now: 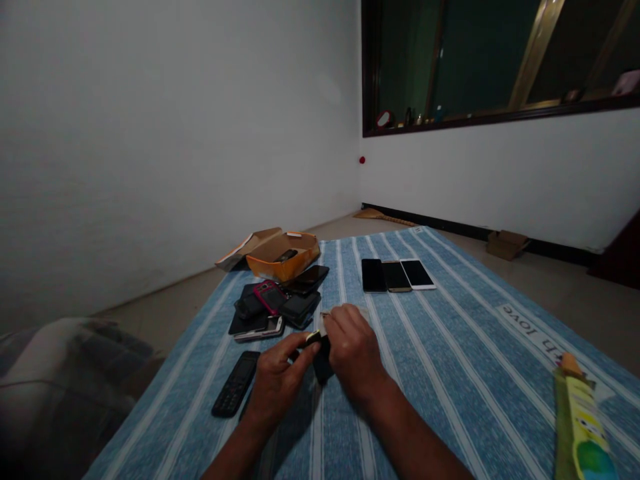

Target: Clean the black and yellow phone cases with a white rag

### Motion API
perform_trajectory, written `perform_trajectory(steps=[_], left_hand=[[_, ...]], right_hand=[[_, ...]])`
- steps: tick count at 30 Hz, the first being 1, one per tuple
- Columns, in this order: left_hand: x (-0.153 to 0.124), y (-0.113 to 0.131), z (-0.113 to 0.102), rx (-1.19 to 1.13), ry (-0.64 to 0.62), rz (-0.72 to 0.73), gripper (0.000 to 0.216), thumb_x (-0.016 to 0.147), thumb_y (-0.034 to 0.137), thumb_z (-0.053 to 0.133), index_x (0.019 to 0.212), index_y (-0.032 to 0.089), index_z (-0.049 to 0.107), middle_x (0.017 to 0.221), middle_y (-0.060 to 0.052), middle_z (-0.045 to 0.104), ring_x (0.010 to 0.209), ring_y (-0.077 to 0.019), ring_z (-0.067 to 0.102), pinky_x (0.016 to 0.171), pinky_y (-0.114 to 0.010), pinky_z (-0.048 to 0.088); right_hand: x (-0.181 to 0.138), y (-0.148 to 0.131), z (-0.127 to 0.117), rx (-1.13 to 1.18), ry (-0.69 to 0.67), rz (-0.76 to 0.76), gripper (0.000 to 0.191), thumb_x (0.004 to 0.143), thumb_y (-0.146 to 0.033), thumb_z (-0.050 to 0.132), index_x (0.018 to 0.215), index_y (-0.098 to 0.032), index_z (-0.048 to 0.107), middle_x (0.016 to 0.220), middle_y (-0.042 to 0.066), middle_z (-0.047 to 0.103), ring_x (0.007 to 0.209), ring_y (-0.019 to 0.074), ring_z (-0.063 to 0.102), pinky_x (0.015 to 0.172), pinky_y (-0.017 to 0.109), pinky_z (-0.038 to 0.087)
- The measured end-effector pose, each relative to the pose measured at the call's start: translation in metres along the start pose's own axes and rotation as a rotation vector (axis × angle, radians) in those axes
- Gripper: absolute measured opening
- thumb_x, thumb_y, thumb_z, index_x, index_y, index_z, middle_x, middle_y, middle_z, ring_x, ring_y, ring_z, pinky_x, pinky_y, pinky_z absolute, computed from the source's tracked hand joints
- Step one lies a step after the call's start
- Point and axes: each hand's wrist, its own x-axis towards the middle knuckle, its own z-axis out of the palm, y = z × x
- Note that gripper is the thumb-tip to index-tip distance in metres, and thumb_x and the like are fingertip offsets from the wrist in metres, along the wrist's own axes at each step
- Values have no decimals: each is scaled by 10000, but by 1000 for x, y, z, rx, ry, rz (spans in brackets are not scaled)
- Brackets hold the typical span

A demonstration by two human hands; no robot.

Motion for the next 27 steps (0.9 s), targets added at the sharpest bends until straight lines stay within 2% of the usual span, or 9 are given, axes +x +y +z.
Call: perform_trajectory(steps=[3, 5, 10, 13, 18, 21, 27], left_hand=[[-1, -1, 1, 2, -9, 2, 203, 858, 330, 544, 821, 204, 700, 736, -13, 710, 663, -169, 650, 655, -272, 500], [-1, -1, 1, 2, -4, -2, 205, 859, 331, 549, 824, 200, 703, 733, -12, 709, 662, -168, 651, 649, -268, 501], [0, 0, 0, 3, 7, -1, 190, 845, 321, 563, 839, 197, 706, 753, -14, 724, 661, -168, 657, 648, -268, 504], [1, 0, -1, 5, 1, 2, 192, 841, 320, 558, 821, 198, 704, 741, -15, 722, 654, -169, 656, 641, -268, 501], [2, 2, -2, 16, -1, -18, 202, 830, 335, 558, 798, 201, 706, 707, -6, 710, 630, -167, 645, 607, -262, 487], [2, 2, -3, 16, 0, -53, 206, 824, 343, 559, 798, 204, 710, 713, -4, 712, 613, -163, 638, 582, -255, 476], [2, -2, -1, -42, 18, -114, 200, 816, 351, 570, 799, 212, 713, 650, 25, 687, 566, -148, 616, 562, -235, 481]], right_hand=[[-2, 18, -3, 1, 30, 107, 287, 906, -69, 416, 897, -160, 689, 806, 83, 629, 816, 211, 568, 739, 335, 500], [-2, 20, -4, 28, 63, 142, 307, 888, -45, 412, 922, -164, 692, 819, 78, 640, 819, 204, 579, 747, 332, 507], [-3, 1, 1, 87, 48, 2, 254, 925, -95, 433, 989, -118, 678, 890, 117, 652, 886, 225, 574, 801, 361, 509], [-3, 0, 3, 83, 18, 11, 266, 923, -100, 426, 946, -143, 688, 873, 109, 648, 892, 227, 576, 805, 364, 503], [-2, 20, -1, 258, -6, 316, 335, 763, -16, 424, 858, -168, 706, 790, 60, 650, 774, 184, 612, 709, 289, 493], [-2, 24, -1, 459, -68, 538, 303, 715, -63, 427, 747, -173, 707, 706, 25, 629, 678, 161, 607, 625, 251, 466], [-9, 20, 12, 724, -73, 863, 290, 666, -188, 451, 742, -163, 730, 651, 12, 630, 598, 157, 560, 532, 238, 417]])
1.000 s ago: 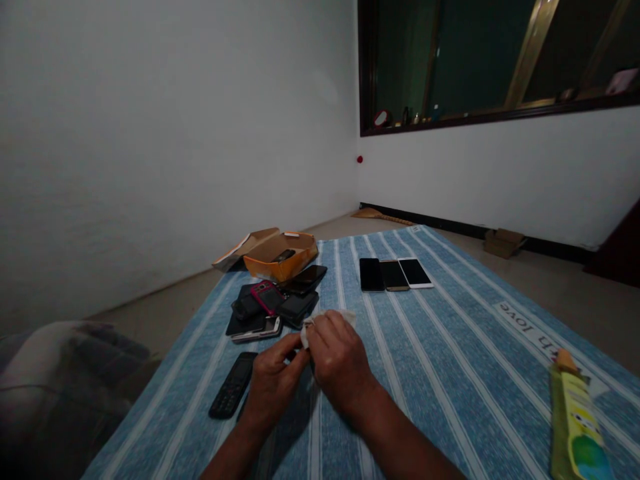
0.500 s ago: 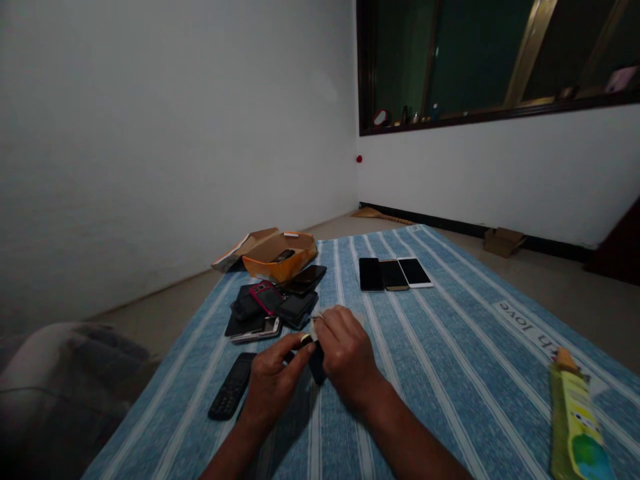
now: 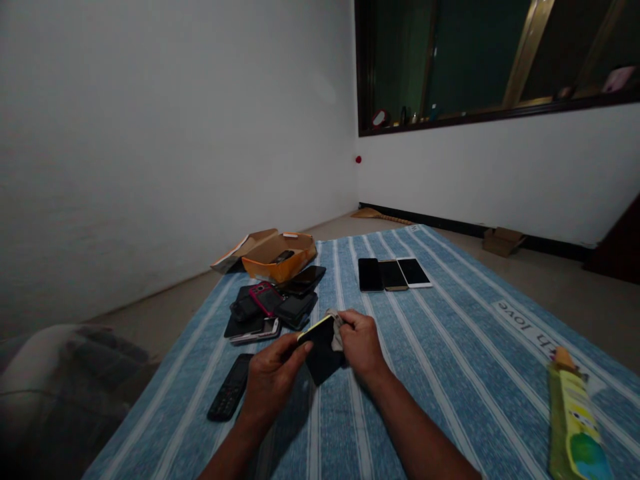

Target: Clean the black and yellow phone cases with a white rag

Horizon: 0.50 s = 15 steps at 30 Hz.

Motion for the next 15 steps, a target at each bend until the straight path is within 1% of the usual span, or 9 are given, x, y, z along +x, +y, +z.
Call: perform_trajectory(steps=[4, 6, 7, 8, 10, 13, 15], left_hand=[[-1, -2, 1, -20, 16, -27, 195, 815, 353, 583, 811, 216, 722, 677, 24, 699, 594, -154, 632, 597, -241, 499], [-1, -1, 1, -43, 26, -35, 188, 815, 344, 589, 804, 213, 724, 681, 23, 700, 600, -154, 635, 600, -240, 503], [-1, -1, 2, -58, 33, -37, 184, 813, 339, 593, 800, 210, 724, 682, 22, 700, 607, -154, 637, 603, -240, 505], [-2, 0, 2, -75, 41, -40, 180, 810, 336, 599, 797, 207, 724, 683, 21, 699, 611, -155, 637, 605, -241, 506], [-2, 0, 6, -116, 49, -45, 173, 803, 334, 613, 797, 198, 721, 694, 17, 701, 622, -156, 639, 616, -247, 510], [-4, -5, 15, -183, 47, -66, 165, 790, 327, 628, 809, 189, 716, 719, 8, 705, 647, -163, 643, 640, -267, 516], [-5, -11, 23, -229, 38, -90, 170, 785, 325, 627, 828, 187, 715, 716, 7, 702, 654, -167, 643, 639, -277, 515]], right_hand=[[-3, 7, 4, 128, -20, 194, 282, 618, -217, 460, 711, -143, 716, 572, 3, 602, 518, 151, 523, 465, 235, 381], [-3, 7, 3, 146, -8, 226, 296, 606, -212, 457, 729, -139, 716, 572, 2, 601, 512, 152, 524, 467, 239, 389], [-2, 5, 2, 139, 2, 216, 304, 611, -206, 456, 748, -138, 719, 585, 5, 607, 520, 154, 531, 476, 241, 398], [-2, 2, 0, 120, 10, 184, 308, 620, -196, 455, 764, -139, 721, 606, 9, 616, 538, 156, 541, 489, 244, 410], [0, -4, -5, 37, 17, 60, 300, 645, -173, 451, 768, -149, 724, 646, 18, 625, 588, 163, 563, 525, 248, 430], [1, -15, -12, -151, 44, -227, 292, 674, -116, 431, 733, -174, 711, 694, 24, 623, 661, 169, 584, 598, 259, 457], [0, -19, -13, -265, 72, -392, 318, 688, -68, 415, 762, -183, 701, 737, 31, 631, 701, 170, 594, 650, 268, 472]])
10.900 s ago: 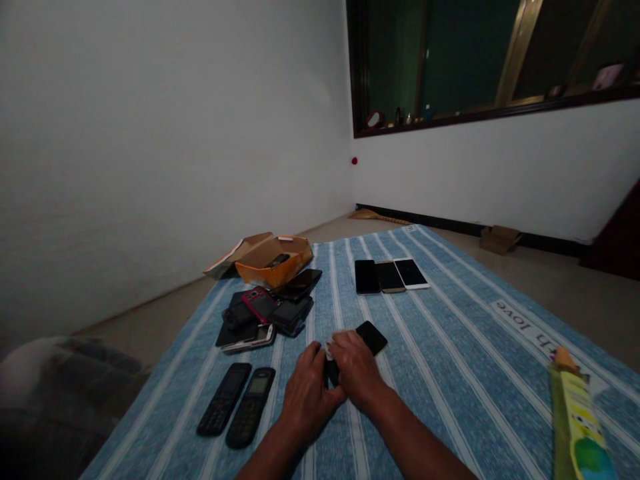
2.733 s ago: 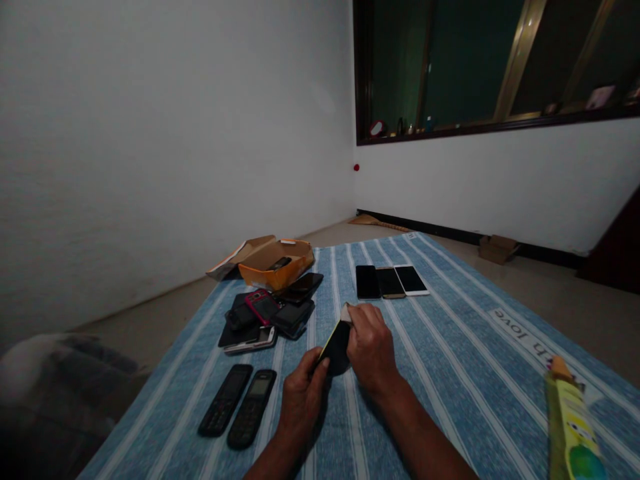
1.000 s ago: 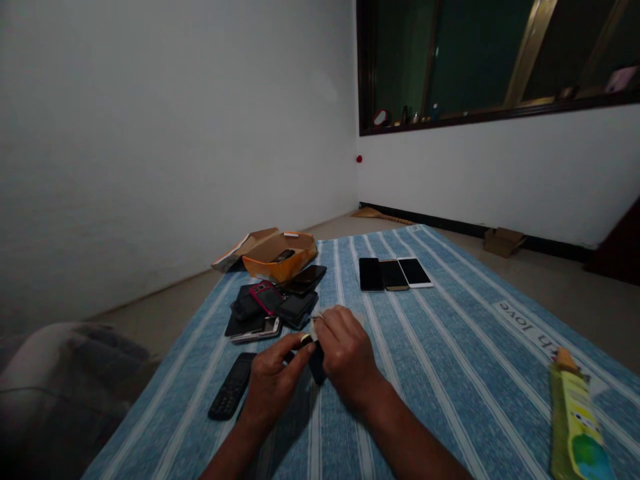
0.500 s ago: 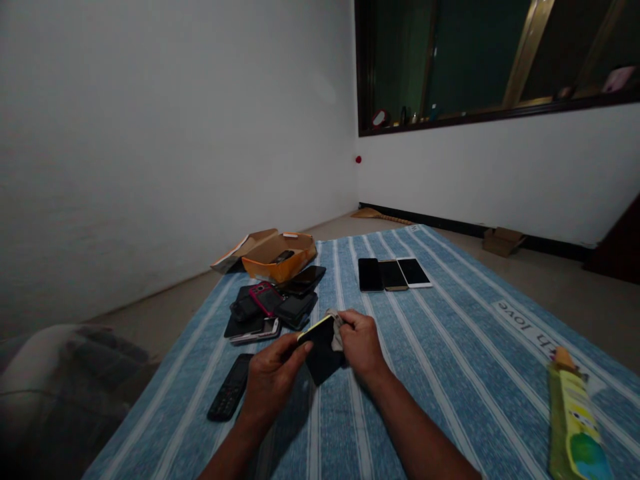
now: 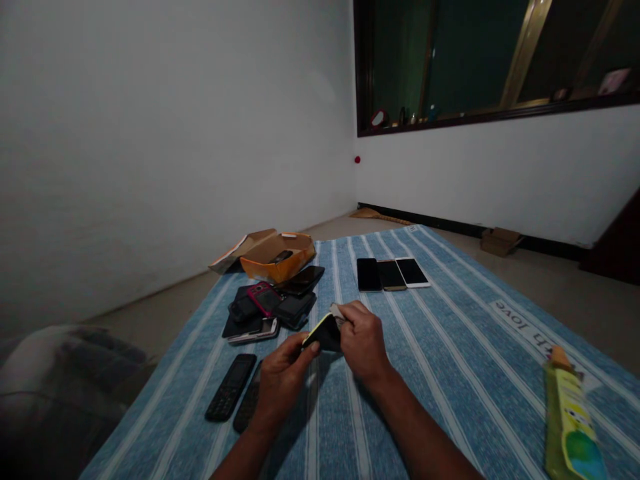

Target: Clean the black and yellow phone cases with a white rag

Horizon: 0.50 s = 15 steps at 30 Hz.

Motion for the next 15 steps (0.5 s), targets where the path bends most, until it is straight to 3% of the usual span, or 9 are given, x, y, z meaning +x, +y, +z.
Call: perform_trajectory(steps=[4, 9, 15], left_hand=[[-2, -16, 10, -61, -61, -57, 203, 795, 345, 612, 856, 181, 717, 741, 0, 711, 692, -171, 652, 671, -283, 519], [-5, -29, 9, 53, -127, -17, 227, 815, 329, 544, 862, 180, 708, 763, -9, 720, 717, -180, 660, 684, -286, 520], [-6, -40, 6, 275, -135, 110, 203, 788, 258, 494, 637, 202, 618, 666, -21, 647, 700, -198, 613, 692, -317, 486]], right_hand=[[-7, 1, 6, -199, 1, -173, 364, 746, -12, 397, 890, -176, 688, 804, 58, 633, 771, 185, 592, 711, 290, 485], [-21, 6, 22, -395, -52, -322, 322, 828, -20, 404, 957, -145, 671, 819, 83, 614, 802, 217, 546, 728, 332, 482], [-38, 15, 35, -514, -127, -418, 255, 881, -34, 414, 862, -142, 644, 790, 78, 587, 781, 226, 501, 713, 338, 447]])
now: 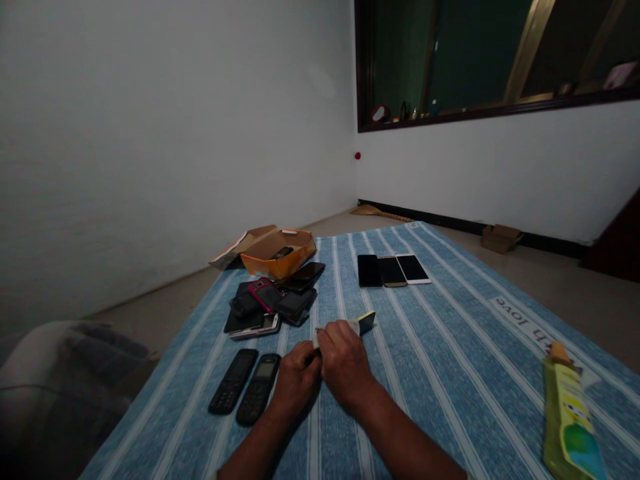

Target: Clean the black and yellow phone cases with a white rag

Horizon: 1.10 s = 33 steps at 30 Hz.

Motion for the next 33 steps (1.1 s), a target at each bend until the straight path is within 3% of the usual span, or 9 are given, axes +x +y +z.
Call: perform_trajectory(steps=[10, 14, 19, 27, 30, 33], left_hand=[[1, 4, 0, 30, -7, 53, 202, 812, 243, 474, 734, 200, 655, 709, -29, 676, 727, -198, 636, 686, -308, 496], [1, 3, 0, 34, -17, 58, 220, 839, 268, 501, 870, 200, 709, 782, -40, 720, 755, -201, 660, 707, -313, 507], [0, -1, 2, 45, -4, 56, 222, 846, 293, 528, 875, 182, 718, 759, -55, 712, 756, -219, 665, 683, -320, 509], [3, 0, 0, 44, -5, 74, 228, 852, 281, 509, 860, 195, 720, 782, -53, 726, 761, -219, 672, 713, -334, 517], [3, -1, 0, 42, -8, 76, 225, 853, 288, 516, 869, 197, 721, 787, -50, 731, 770, -221, 677, 716, -334, 522], [3, -3, 0, 41, -1, 68, 225, 853, 303, 529, 876, 190, 722, 778, -54, 731, 762, -225, 681, 696, -332, 527]], right_hand=[[-9, 3, 7, -53, -13, -61, 256, 953, -81, 410, 828, -131, 628, 782, 75, 579, 775, 212, 497, 731, 328, 428], [-11, 30, 1, -108, -7, -32, 255, 952, -75, 411, 848, -129, 638, 813, 88, 592, 818, 218, 513, 763, 328, 439], [-12, 67, -10, -235, 39, 62, 280, 952, -84, 396, 838, -132, 647, 785, 91, 582, 806, 232, 516, 752, 349, 461], [-19, 22, 15, -167, 65, -98, 281, 963, -97, 380, 1041, -93, 650, 938, 141, 638, 982, 259, 551, 875, 403, 491], [-20, 30, 14, -161, 67, -116, 269, 961, -94, 394, 1039, -80, 650, 959, 149, 645, 1007, 262, 552, 885, 395, 490], [-19, 55, 3, -207, 82, -46, 277, 961, -95, 386, 978, -83, 662, 913, 146, 639, 972, 265, 554, 874, 398, 492]])
